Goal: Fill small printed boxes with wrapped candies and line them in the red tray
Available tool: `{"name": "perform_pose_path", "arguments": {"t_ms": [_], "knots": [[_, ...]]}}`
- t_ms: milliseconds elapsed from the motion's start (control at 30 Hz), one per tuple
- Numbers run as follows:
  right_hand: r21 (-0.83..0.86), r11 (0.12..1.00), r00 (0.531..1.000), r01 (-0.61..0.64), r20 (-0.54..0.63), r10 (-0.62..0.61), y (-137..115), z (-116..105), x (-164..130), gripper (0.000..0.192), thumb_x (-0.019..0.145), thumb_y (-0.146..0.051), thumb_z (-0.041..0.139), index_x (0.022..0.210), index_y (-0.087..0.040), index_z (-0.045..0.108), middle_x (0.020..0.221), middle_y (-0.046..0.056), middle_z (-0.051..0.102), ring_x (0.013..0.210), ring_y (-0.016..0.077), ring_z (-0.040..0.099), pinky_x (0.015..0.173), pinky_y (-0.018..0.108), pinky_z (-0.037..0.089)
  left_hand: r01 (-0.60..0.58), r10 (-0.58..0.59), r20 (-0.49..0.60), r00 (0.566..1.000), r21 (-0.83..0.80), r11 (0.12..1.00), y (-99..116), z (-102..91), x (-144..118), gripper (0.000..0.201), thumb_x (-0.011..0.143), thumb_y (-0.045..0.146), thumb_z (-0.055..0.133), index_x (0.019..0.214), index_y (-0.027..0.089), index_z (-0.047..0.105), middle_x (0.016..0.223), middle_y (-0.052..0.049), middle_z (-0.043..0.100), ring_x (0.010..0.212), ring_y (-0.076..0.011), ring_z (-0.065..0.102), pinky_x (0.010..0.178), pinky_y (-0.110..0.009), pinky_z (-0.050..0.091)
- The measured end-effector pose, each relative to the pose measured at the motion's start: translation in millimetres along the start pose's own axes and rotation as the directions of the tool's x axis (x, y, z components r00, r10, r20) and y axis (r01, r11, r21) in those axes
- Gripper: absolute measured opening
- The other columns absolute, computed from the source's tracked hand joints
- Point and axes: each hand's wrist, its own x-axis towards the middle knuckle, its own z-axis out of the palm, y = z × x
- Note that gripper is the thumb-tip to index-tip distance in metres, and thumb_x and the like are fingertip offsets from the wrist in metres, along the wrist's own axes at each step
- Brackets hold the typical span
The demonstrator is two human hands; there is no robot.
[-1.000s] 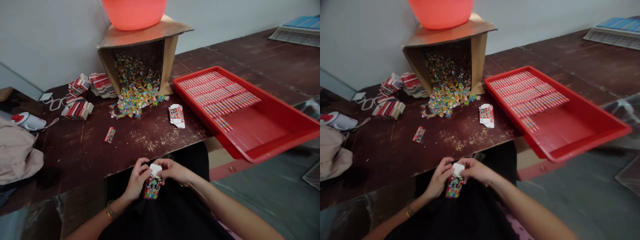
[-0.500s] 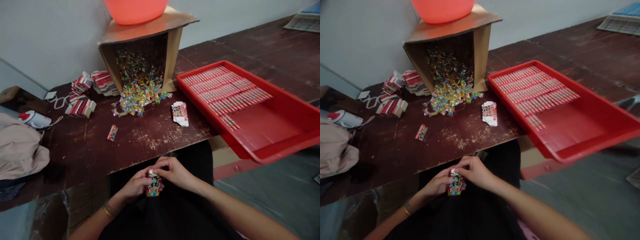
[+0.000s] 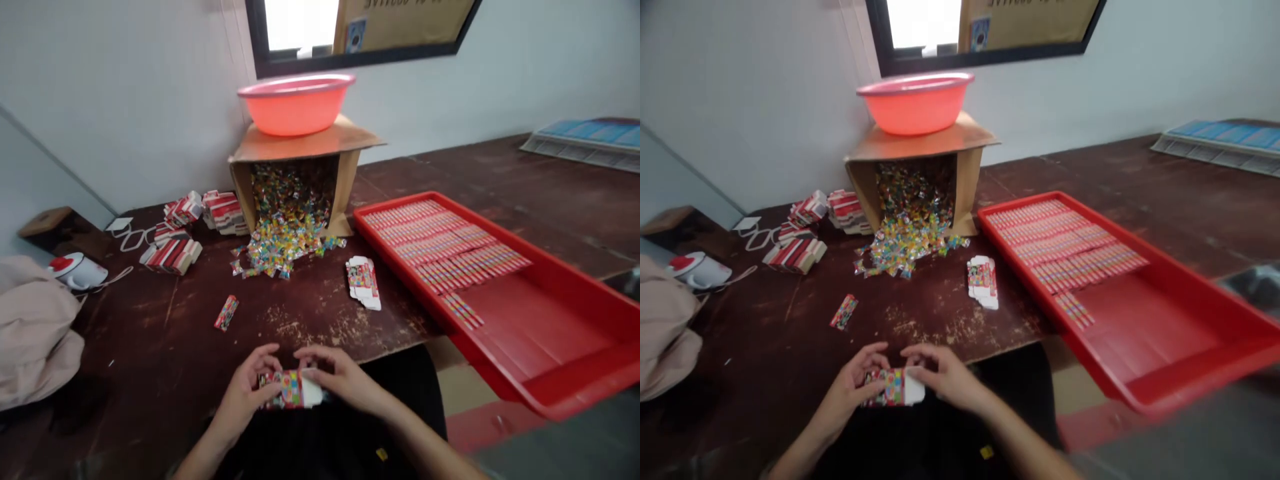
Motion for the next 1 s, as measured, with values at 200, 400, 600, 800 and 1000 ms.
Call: {"name": "perform_pose_path", "arguments": {"t_ms": [200,400,600,800,1000], "knots": [[-0.667,0.740,0.940,0.086,-0.192,-0.282,-19.6,-68.2,143.1,0.029,0.092,-0.023,0.051,0.117,-0.015,0.063,0.121,0.013,0.064,0.114,0.0223,0.058,0.101,0.038,0.043,0.331,-0.430,0.401,0.809,0.295,0.896,-10.2,-21.3,-29.4,0.038,0.056,0.032,0.084,0.092,0.023,0.073,0.079,0.002,0.064,0.077,-0.0182,0.058,0.071,-0.027,0.044],[-0.757,0.647,0.955,0.093,-0.116,-0.274,16.9,-25.2,142.4,0.060,0.086,-0.029,0.062,0.139,-0.008,0.043,0.144,0.022,0.044,0.136,0.0327,0.036,0.114,0.054,0.021,0.208,-0.210,0.023,0.977,0.062,0.976,-6.9,-29.2,-13.9,0.047,0.068,0.047,0.075,0.103,0.018,0.063,0.086,-0.005,0.068,0.068,-0.0164,0.062,0.054,-0.024,0.047],[-0.777,0.555,0.953,0.295,0.199,-0.229,55.0,7.6,0.0,0.066,0.083,-0.044,0.064,0.142,-0.024,0.042,0.147,0.014,0.042,0.137,0.0340,0.034,0.111,0.058,0.028,0.127,-0.134,-0.065,0.989,-0.106,0.986,5.1,-24.7,17.0,0.039,0.078,0.047,0.067,0.098,0.015,0.063,0.091,-0.009,0.070,0.066,-0.0154,0.065,0.048,-0.022,0.048],[-0.458,0.880,0.939,0.125,-0.233,-0.254,17.9,-3.9,-49.0,0.023,0.096,-0.024,0.046,0.115,-0.026,0.059,0.104,0.007,0.069,0.094,0.0184,0.067,0.082,0.030,0.054,0.170,-0.158,0.108,0.982,-0.122,0.978,-4.0,16.4,37.8,0.044,0.071,0.040,0.075,0.104,0.013,0.065,0.095,-0.010,0.071,0.089,-0.0224,0.066,0.069,-0.033,0.058],[-0.428,0.892,0.909,0.145,-0.299,-0.292,-44.7,-15.7,-9.8,0.010,0.093,-0.028,0.055,0.097,-0.022,0.061,0.091,0.004,0.065,0.087,0.0173,0.061,0.077,0.028,0.049,0.050,-0.038,0.261,0.965,-0.040,0.998,-15.3,47.8,30.0,0.045,0.076,0.038,0.071,0.114,0.017,0.059,0.092,-0.005,0.063,0.084,-0.0183,0.060,0.061,-0.027,0.056]]}}
